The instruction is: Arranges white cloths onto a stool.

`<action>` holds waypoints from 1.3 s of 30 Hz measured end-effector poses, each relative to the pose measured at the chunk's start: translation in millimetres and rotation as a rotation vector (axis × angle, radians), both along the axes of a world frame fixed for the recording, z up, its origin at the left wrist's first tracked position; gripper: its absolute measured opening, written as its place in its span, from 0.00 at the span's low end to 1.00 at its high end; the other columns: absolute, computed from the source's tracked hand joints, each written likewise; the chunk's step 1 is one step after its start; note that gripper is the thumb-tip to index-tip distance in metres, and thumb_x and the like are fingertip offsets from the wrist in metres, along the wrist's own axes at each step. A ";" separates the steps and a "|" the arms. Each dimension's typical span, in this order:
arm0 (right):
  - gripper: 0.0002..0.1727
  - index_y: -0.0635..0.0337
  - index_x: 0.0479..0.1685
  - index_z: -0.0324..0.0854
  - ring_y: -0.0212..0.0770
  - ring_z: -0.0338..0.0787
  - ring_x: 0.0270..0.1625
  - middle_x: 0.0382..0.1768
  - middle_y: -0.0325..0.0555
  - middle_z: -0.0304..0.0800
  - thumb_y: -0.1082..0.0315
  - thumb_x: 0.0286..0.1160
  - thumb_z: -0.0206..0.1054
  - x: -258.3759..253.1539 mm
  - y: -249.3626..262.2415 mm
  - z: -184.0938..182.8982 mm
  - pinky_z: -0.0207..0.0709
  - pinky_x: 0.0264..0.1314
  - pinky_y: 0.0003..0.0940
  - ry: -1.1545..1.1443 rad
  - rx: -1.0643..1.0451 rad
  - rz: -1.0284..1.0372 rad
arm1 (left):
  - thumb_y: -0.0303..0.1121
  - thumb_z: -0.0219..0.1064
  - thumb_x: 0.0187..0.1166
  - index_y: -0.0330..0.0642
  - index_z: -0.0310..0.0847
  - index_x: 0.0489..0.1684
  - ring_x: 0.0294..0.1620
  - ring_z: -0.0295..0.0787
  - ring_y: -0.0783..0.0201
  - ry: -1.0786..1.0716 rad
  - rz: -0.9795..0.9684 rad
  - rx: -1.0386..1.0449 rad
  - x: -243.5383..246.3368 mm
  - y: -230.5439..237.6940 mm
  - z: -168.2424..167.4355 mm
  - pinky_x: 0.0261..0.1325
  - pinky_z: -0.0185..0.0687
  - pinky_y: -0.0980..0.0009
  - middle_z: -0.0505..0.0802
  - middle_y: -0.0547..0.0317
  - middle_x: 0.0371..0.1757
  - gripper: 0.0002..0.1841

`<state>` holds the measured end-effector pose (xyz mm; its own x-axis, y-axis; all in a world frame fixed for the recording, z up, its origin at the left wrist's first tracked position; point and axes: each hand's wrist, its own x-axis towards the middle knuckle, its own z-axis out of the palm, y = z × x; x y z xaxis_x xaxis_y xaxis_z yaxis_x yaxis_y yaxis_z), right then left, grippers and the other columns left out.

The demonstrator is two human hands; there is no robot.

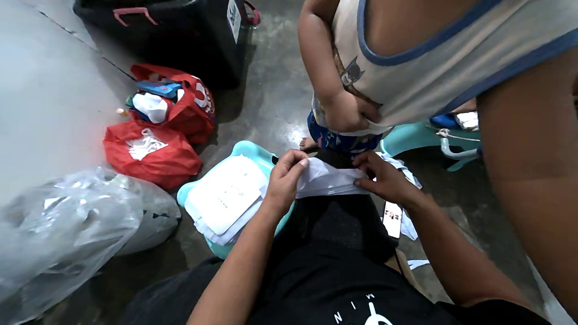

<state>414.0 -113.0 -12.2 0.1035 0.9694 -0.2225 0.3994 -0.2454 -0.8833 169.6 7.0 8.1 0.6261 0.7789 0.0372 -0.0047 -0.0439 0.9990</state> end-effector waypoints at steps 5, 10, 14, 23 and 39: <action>0.29 0.68 0.72 0.71 0.42 0.86 0.41 0.42 0.53 0.86 0.68 0.71 0.73 1.3 -2.6 1.7 0.83 0.48 0.42 -0.034 0.002 0.020 | 0.32 0.49 0.92 0.47 0.78 0.51 0.44 0.87 0.73 -0.197 0.108 -0.104 -22.2 10.9 26.6 0.57 0.85 0.69 0.88 0.67 0.41 0.10; 0.37 0.63 0.73 0.78 0.70 0.77 0.72 0.68 0.68 0.79 0.53 0.63 0.78 -3.6 -9.8 24.8 0.72 0.69 0.72 -0.393 0.202 0.089 | 0.32 0.53 0.90 0.48 0.79 0.52 0.36 0.87 0.75 -0.093 -0.008 -0.041 -57.1 19.7 62.9 0.43 0.87 0.75 0.89 0.66 0.37 0.08; 0.33 0.59 0.74 0.78 0.45 0.79 0.73 0.68 0.50 0.83 0.43 0.80 0.63 -33.9 -2.6 56.8 0.74 0.76 0.49 -0.294 0.538 0.262 | 0.29 0.57 0.86 0.40 0.81 0.51 0.42 0.87 0.73 0.159 -0.191 0.231 -71.5 9.3 82.2 0.49 0.87 0.73 0.90 0.64 0.41 0.07; 0.14 0.59 0.39 0.88 0.23 0.84 0.51 0.43 0.33 0.87 0.57 0.79 0.63 -114.1 79.9 56.9 0.78 0.60 0.25 0.418 0.359 0.610 | 0.32 0.62 0.85 0.43 0.87 0.49 0.34 0.86 0.77 0.302 -0.178 0.422 -94.0 -5.4 85.0 0.42 0.84 0.77 0.91 0.69 0.35 0.08; 0.05 0.61 0.42 0.79 0.25 0.81 0.30 0.28 0.37 0.82 0.70 0.84 0.60 -165.4 137.6 68.5 0.78 0.33 0.21 0.271 0.359 0.780 | 0.40 0.69 0.77 0.45 0.90 0.38 0.61 0.83 0.78 0.324 -0.040 0.032 -211.8 -16.3 51.1 0.66 0.80 0.75 0.89 0.69 0.56 0.09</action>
<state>248.6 24.6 56.4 -0.6251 0.7579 0.1864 0.1034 0.3171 -0.9427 -42.2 -9.3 59.2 0.6394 0.7550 -0.1454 0.3111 -0.0811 0.9469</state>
